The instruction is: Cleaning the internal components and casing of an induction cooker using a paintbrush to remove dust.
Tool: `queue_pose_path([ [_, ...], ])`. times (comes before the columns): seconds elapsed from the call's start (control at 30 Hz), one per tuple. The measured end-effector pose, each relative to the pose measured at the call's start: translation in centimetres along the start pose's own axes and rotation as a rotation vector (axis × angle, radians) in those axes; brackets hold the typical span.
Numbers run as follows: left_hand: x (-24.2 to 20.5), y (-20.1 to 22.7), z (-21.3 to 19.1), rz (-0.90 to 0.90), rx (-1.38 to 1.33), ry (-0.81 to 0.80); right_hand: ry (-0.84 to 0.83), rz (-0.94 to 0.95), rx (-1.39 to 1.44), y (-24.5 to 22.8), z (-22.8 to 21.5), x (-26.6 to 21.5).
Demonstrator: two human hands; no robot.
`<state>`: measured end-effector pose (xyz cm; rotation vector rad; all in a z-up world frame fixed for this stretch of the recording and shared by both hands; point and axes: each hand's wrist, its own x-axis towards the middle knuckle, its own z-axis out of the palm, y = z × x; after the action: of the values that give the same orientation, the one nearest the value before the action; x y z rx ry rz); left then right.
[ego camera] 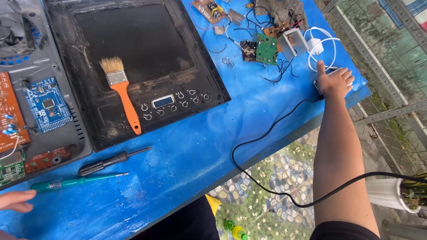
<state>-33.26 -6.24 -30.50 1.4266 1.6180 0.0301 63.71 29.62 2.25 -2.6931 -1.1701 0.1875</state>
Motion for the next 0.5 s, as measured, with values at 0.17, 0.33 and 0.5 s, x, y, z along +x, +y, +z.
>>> queue_pose_path([
  [0.17,2.5,-1.3,-2.2,0.224,0.131,-0.394,-0.012,0.01,-0.001,-0.3,-0.2,-0.2],
  [0.33,-0.4,8.6,-1.2,0.195,0.226,-0.406,-0.008,-0.004,0.001,0.3,0.0,0.4],
  [0.5,-14.2,39.6,4.0,0.721,-0.219,1.202,0.174,-0.137,0.119,3.8,3.0,6.1],
])
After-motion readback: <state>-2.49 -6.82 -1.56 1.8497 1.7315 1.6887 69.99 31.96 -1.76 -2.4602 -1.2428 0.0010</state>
